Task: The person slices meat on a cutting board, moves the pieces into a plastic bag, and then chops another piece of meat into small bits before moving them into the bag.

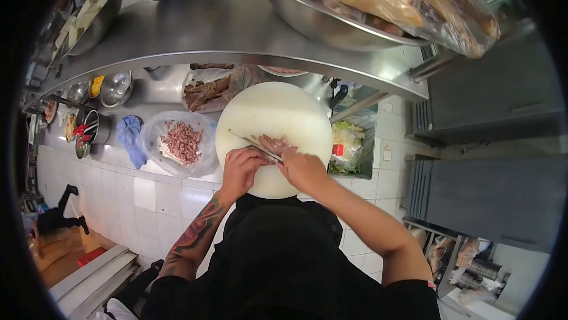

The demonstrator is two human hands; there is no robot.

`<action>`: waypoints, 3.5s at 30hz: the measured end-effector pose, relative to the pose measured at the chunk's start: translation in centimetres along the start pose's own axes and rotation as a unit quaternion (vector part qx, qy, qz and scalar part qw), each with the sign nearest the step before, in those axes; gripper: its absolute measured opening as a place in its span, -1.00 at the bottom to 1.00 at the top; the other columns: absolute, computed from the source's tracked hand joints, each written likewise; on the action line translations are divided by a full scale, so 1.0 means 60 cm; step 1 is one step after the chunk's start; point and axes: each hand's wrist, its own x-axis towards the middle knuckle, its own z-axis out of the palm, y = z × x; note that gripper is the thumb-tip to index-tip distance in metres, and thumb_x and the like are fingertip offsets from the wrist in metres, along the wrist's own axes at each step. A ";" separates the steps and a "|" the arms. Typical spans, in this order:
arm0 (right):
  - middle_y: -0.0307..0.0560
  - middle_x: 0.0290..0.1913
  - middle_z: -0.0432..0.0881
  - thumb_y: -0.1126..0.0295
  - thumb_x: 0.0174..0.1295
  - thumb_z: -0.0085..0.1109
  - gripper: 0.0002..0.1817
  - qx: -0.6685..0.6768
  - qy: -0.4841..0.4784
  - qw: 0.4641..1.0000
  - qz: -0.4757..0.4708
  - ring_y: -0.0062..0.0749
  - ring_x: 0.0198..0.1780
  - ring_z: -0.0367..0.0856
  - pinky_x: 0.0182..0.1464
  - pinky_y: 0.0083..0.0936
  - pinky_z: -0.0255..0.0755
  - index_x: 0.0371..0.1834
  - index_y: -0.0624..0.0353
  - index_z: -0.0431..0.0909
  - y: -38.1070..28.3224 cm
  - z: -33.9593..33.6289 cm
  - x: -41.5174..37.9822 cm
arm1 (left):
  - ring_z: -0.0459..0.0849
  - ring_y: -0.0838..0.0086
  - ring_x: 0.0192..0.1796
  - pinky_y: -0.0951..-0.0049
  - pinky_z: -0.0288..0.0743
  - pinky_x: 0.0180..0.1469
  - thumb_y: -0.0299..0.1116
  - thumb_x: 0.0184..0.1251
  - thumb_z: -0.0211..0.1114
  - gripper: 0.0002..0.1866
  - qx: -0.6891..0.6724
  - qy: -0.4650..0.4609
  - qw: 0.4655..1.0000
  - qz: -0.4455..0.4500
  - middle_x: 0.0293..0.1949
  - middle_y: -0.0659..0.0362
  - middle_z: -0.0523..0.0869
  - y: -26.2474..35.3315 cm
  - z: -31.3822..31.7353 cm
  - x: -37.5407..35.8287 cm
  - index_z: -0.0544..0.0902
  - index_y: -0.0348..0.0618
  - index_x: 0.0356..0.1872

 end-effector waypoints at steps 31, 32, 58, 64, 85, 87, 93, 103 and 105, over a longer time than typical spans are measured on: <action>0.16 -0.43 0.80 0.08 0.62 0.27 -0.61 -0.031 0.010 0.999 -0.019 0.24 -0.30 0.85 -0.23 0.09 0.69 -0.11 0.26 0.60 -0.010 -0.055 -0.082 | 0.64 0.00 0.28 0.09 0.61 0.34 -0.67 0.17 0.41 -0.56 0.013 -0.047 0.999 -0.010 0.16 0.17 0.79 0.001 -0.047 0.003 0.85 -0.02 0.06; 0.17 -0.43 0.80 0.10 0.63 0.26 -0.62 -0.042 0.000 0.999 -0.016 0.23 -0.30 0.86 -0.23 0.07 0.70 -0.14 0.26 0.59 -0.018 -0.063 -0.086 | 0.64 0.00 0.28 0.09 0.61 0.34 -0.67 0.17 0.41 -0.56 0.012 -0.048 0.999 -0.008 0.16 0.17 0.79 0.000 -0.046 0.004 0.85 -0.02 0.06; 0.21 -0.30 0.84 0.04 0.64 0.23 -0.57 0.026 0.007 0.999 -0.021 0.25 -0.15 0.87 -0.03 0.12 0.70 0.00 0.28 0.65 -0.020 0.037 0.011 | 0.69 0.07 0.23 0.10 0.63 0.28 -0.70 0.08 0.43 -0.58 -0.036 -0.018 0.999 -0.001 0.09 0.17 0.80 -0.042 -0.030 -0.015 0.87 -0.03 -0.03; 0.24 -0.32 0.83 0.04 0.65 0.20 -0.58 0.003 -0.010 1.000 -0.017 0.31 -0.20 0.85 -0.07 0.13 0.70 0.09 0.27 0.62 -0.031 -0.042 -0.019 | 0.71 0.07 0.20 0.10 0.64 0.26 -0.70 0.10 0.44 -0.61 -0.039 -0.006 0.999 -0.003 0.07 0.15 0.79 -0.031 -0.041 -0.010 0.87 -0.04 -0.06; 0.20 -0.40 0.80 0.09 0.66 0.20 -0.57 -0.049 -0.020 0.998 -0.025 0.20 -0.28 0.86 -0.17 0.08 0.70 0.12 0.34 0.61 -0.016 -0.061 -0.076 | 0.74 0.07 0.14 0.15 0.68 0.18 -0.74 0.07 0.47 -0.60 -0.041 0.019 0.999 0.013 0.07 0.12 0.79 -0.040 -0.033 -0.008 0.88 -0.03 -0.10; 0.18 -0.43 0.80 0.10 0.67 0.20 -0.60 -0.066 -0.035 0.997 -0.027 0.19 -0.32 0.85 -0.21 0.07 0.69 0.02 0.31 0.60 -0.025 -0.072 -0.090 | 0.75 0.08 0.13 0.15 0.69 0.17 -0.74 0.07 0.47 -0.60 -0.043 0.020 0.999 0.012 0.06 0.13 0.80 -0.046 -0.029 -0.011 0.88 -0.03 -0.10; 0.15 -0.44 0.80 0.14 0.67 0.17 -0.66 -0.056 -0.058 0.997 -0.023 0.21 -0.35 0.84 -0.22 0.07 0.70 -0.06 0.26 0.55 -0.033 -0.052 -0.070 | 0.77 0.11 0.10 0.17 0.69 0.15 -0.72 0.07 0.49 -0.62 -0.047 0.030 0.998 0.008 0.02 0.17 0.81 -0.054 -0.027 -0.007 0.87 -0.03 -0.11; 0.20 -0.29 0.85 0.09 0.67 0.17 -0.60 -0.013 0.009 0.998 -0.058 0.22 -0.15 0.87 -0.09 0.12 0.71 0.18 0.27 0.59 -0.037 -0.049 -0.014 | 0.76 0.14 0.09 0.19 0.70 0.12 -0.72 0.09 0.51 -0.65 -0.053 0.043 0.998 -0.001 0.04 0.18 0.79 -0.039 -0.018 -0.021 0.88 -0.03 -0.13; 0.21 -0.29 0.85 0.09 0.69 0.14 -0.60 -0.037 -0.078 0.996 -0.007 0.23 -0.16 0.87 -0.08 0.13 0.70 0.14 0.27 0.61 -0.040 -0.080 -0.051 | 0.76 0.14 0.09 0.19 0.70 0.12 -0.72 0.09 0.51 -0.64 -0.053 0.047 0.997 -0.003 0.03 0.18 0.80 -0.043 -0.015 -0.025 0.88 -0.03 -0.13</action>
